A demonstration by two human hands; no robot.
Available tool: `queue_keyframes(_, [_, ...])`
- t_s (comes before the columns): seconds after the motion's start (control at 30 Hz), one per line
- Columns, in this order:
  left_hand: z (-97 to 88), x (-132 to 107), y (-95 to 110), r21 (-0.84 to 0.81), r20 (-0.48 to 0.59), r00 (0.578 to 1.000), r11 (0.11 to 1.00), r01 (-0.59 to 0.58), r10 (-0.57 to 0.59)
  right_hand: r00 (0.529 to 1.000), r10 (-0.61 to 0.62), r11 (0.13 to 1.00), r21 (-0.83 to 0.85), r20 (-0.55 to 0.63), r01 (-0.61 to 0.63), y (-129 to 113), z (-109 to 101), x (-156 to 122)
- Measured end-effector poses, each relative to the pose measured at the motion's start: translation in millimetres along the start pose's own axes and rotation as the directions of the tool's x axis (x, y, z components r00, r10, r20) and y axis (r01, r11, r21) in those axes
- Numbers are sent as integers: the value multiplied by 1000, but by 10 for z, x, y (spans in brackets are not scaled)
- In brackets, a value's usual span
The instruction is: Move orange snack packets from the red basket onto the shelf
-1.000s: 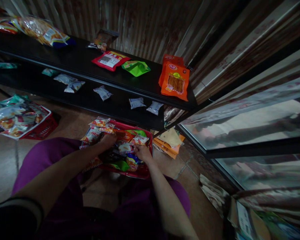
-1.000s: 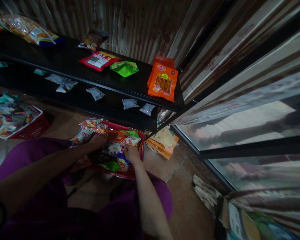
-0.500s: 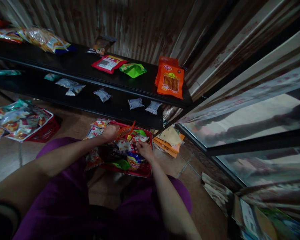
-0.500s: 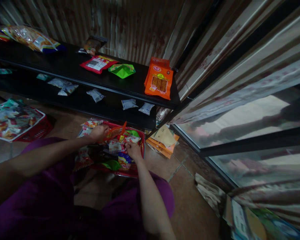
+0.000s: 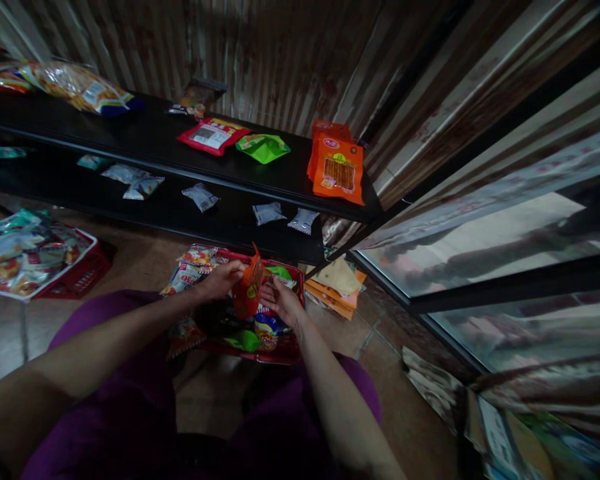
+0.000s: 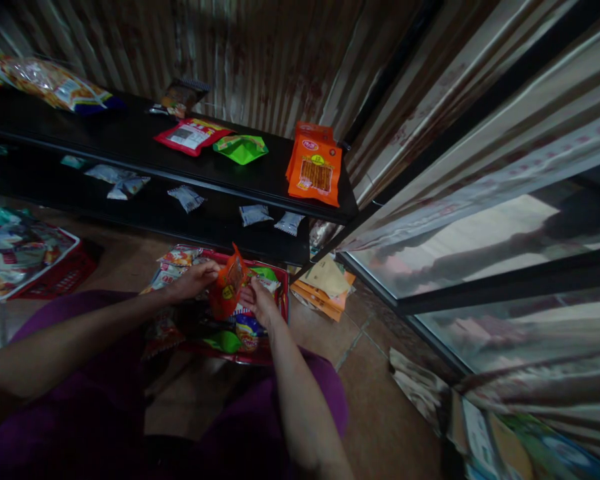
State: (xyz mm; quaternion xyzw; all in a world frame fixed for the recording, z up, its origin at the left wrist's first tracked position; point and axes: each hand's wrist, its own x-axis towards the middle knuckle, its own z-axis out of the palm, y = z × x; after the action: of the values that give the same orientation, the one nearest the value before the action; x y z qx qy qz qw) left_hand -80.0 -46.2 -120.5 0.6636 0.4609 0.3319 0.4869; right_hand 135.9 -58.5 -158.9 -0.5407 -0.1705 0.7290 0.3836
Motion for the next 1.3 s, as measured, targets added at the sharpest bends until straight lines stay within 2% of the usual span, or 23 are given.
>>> queue_keyframes(0.17, [-129,-19,72,-291,103,988,947,138,-113,997,-55,979,192,-50,63,-61,-16,72])
queue_keyframes(0.3, [-228,-31,160,-375,125,973,899,228,-194,994,-99,960,267,40,85,-108,-68,125])
queue_keyframes(0.4, [-261,-4,185,-403,122,968,881,249,-218,989,-125,948,303,78,96,-131,-87,144])
queue_keyframes(0.57, [-327,121,146,-383,175,954,875,295,-245,981,-178,910,391,77,134,-198,-82,122])
queue_keyframes(0.67, [-361,183,108,-374,185,949,874,310,-257,981,-169,908,403,95,117,-243,-92,107])
queue_keyframes(0.8, [-359,226,81,-341,141,945,882,326,-295,990,-120,898,434,77,75,-284,-110,100])
queue_keyframes(1.03, [-327,290,96,-262,24,928,894,364,-371,996,-86,882,465,-10,81,-347,-38,54])
queue_keyframes(1.3, [-296,343,138,-248,-49,946,921,300,-321,995,-74,866,490,-65,97,-448,-14,-37])
